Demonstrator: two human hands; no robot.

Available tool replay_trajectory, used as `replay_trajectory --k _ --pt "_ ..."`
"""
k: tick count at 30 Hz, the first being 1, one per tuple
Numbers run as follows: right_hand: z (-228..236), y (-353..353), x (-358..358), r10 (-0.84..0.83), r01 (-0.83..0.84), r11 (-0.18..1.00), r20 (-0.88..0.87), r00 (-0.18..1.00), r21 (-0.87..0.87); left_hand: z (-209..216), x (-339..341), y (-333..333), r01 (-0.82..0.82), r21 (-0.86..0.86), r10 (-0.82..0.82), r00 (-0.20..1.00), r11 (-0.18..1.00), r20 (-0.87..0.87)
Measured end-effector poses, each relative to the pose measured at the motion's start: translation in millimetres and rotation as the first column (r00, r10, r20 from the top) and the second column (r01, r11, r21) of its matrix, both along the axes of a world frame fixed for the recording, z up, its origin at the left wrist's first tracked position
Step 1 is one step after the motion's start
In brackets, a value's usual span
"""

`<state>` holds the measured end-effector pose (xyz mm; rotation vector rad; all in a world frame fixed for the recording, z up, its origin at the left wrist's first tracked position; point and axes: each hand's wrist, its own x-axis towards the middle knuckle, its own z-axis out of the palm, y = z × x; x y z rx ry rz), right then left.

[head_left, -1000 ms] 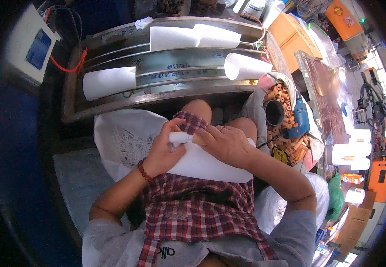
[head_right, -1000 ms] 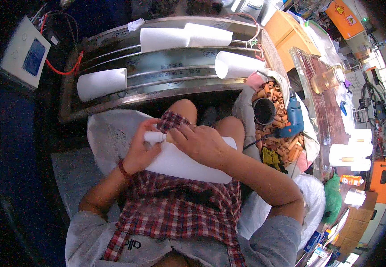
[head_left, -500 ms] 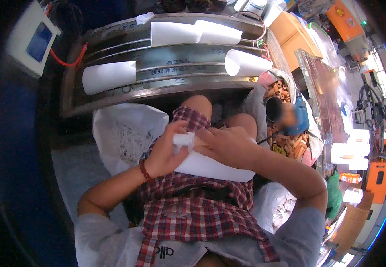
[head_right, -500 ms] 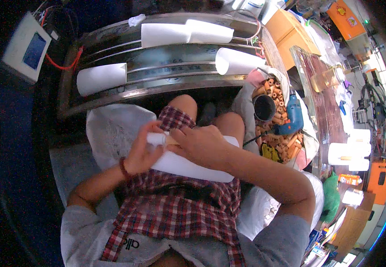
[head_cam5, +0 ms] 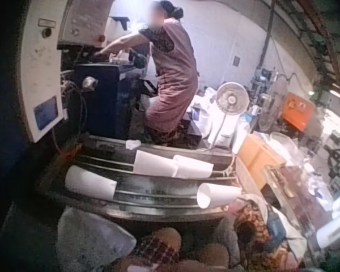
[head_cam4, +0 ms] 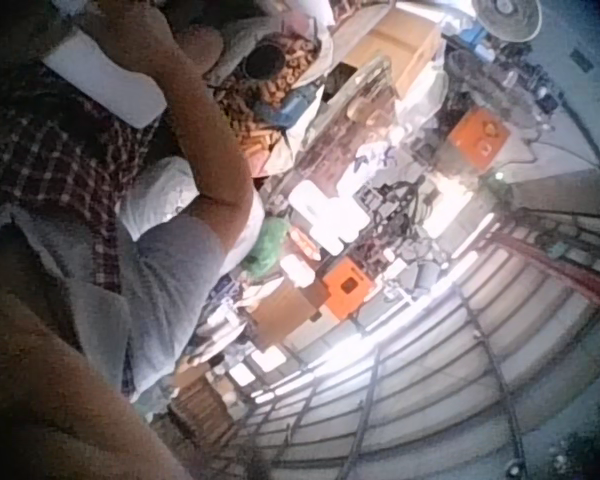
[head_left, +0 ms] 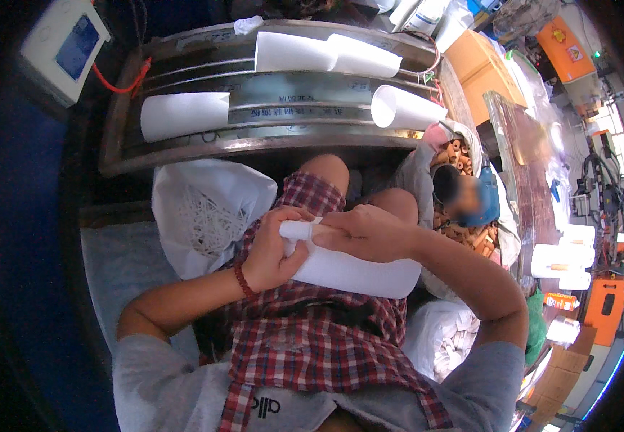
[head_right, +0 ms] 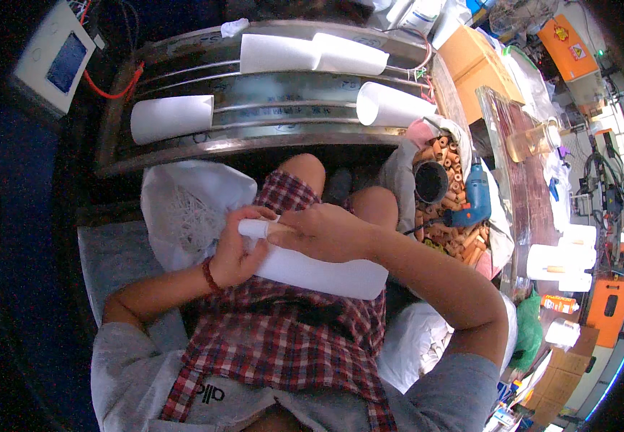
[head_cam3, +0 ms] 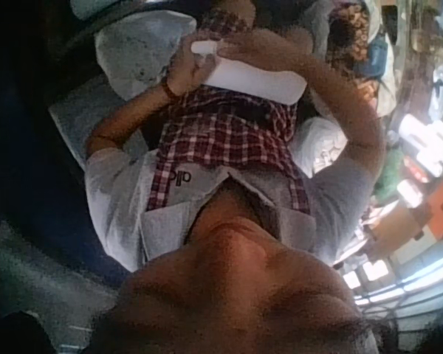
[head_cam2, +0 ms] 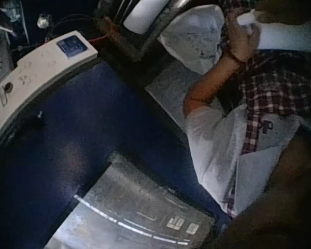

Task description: The person assembles white plastic components by drilling a wooden handle into the plastic shell and wiping down the finished pieces with a cloth.

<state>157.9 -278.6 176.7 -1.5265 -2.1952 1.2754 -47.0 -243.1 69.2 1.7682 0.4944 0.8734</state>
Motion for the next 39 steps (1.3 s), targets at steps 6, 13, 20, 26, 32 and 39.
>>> replay_trajectory --k 6,13,20,26,32,39 --pt "-0.4 -17.2 -8.2 -0.119 -0.392 0.652 0.598 0.793 0.65 11.5 2.3 9.4 0.029 -0.206 -0.054 0.992 0.978 -0.118" --pt "0.5 -0.8 -8.3 0.078 -0.325 0.866 0.539 0.839 0.381 -1.6 2.9 4.2 -0.011 -0.071 0.003 0.994 0.997 -0.108" --pt "-1.0 5.4 -4.5 -0.01 0.01 1.0 0.02 1.0 0.023 -1.3 -1.3 4.9 0.013 -0.011 -0.014 0.993 1.0 -0.114" --pt "-9.9 -20.6 -10.4 -0.046 -0.364 0.77 0.614 0.788 0.524 4.0 5.4 5.9 0.019 -0.022 -0.022 0.987 1.0 -0.159" --pt "7.6 -7.5 -12.0 0.046 -0.099 0.985 0.339 0.94 0.141 1.3 -1.3 -0.4 0.03 -0.026 -0.033 0.992 0.999 -0.118" --pt "24.8 -35.1 2.1 -0.29 0.252 0.932 0.118 0.95 0.262 23.3 2.8 17.0 0.076 0.105 -0.044 0.96 0.992 -0.277"
